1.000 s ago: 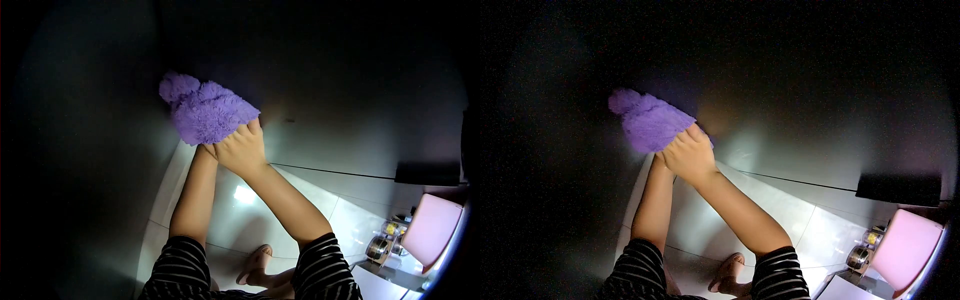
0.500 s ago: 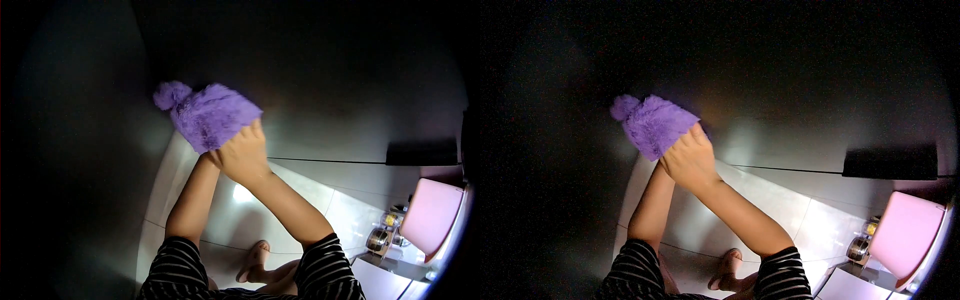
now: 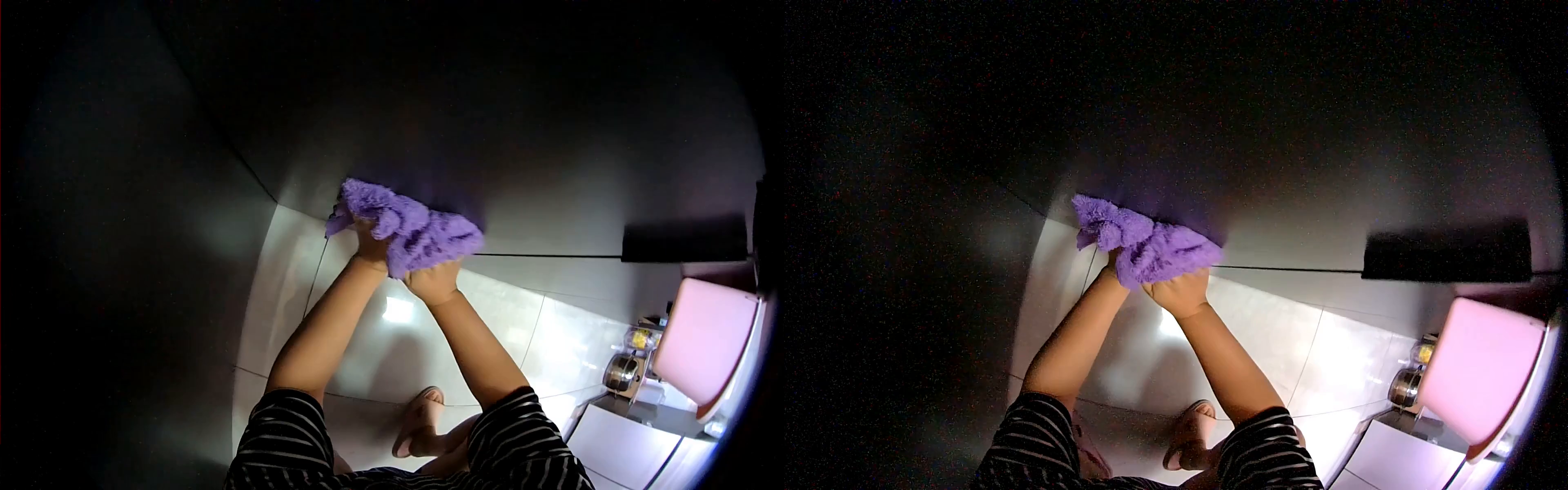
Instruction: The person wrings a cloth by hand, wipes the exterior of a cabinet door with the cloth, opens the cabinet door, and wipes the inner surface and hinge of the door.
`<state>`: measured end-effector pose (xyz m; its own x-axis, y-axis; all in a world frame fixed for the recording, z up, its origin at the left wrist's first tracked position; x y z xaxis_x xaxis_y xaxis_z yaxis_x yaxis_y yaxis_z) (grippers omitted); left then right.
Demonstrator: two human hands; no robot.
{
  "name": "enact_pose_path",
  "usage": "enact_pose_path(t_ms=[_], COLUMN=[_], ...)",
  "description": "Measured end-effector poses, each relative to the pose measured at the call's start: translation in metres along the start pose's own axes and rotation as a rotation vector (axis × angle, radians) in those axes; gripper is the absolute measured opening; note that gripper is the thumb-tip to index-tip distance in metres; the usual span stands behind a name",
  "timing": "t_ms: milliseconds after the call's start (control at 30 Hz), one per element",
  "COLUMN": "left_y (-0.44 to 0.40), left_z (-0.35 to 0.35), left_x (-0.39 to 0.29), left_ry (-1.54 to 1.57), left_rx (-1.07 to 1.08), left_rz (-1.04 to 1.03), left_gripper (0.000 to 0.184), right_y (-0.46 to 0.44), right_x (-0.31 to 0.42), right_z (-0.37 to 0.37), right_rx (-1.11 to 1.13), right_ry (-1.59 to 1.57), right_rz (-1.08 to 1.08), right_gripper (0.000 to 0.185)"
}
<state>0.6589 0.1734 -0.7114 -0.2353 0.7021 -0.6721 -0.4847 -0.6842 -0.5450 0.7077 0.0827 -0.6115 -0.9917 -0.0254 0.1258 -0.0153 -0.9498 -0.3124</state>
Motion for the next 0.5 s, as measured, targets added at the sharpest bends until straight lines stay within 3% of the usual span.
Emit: enact_pose_path(t_ms=[100, 200, 267, 333, 400, 433, 467, 500], left_y=[0.018, 0.021, -0.026, -0.072, -0.079, -0.076, -0.07, -0.065], left_z=[0.002, -0.029, 0.021, 0.071, 0.064, 0.059, 0.049, 0.039], left_x=[0.013, 0.0, -0.047, -0.093, -0.112, -0.115, -0.113, -0.11], left_ry=[0.034, 0.636, 0.755, 0.601, 0.197, 0.171, 0.128, 0.086], left_rx=[0.29, 0.124, 0.116, 0.108, -0.033, -0.013, 0.013, 0.037], left_rz=[0.119, 0.256, 0.109, -0.097, -0.198, -0.202, -0.224, -0.247], left_gripper=[0.043, 0.031, 0.035, 0.039, 0.044, 0.047, 0.048, 0.049], right_y=[0.002, -0.005, -0.022, -0.026, -0.028, -0.02, -0.016, -0.004], right_x=[0.014, 0.021, 0.022, 0.017, 0.006, -0.006, -0.014, -0.031], right_z=[0.018, 0.052, 0.08, 0.102, 0.121, 0.127, 0.116, 0.093], right_rx=[0.054, 0.015, -0.065, -0.127, -0.148, -0.044, -0.119, -0.134], right_ry=[0.047, 0.059, 0.062, 0.054, 0.027, -0.064, -0.431, -0.356], right_rz=[-0.067, -0.032, -0.019, -0.007, 0.011, 0.002, -0.119, -0.106], right_gripper=[0.045, 0.044, 0.046, 0.051, 0.06, 0.061, 0.058, 0.055])
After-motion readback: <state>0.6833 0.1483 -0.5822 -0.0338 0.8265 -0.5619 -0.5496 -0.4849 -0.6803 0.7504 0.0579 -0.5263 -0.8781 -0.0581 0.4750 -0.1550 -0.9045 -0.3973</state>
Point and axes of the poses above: each hand's wrist, its own y-axis away from the middle knuckle, its own z-axis out of the back of the hand, x = y × z, the point moved 1 cm from there along -y, towards the middle knuckle, and after that the axes turned 10 degrees about x, right-handed, at the moved point
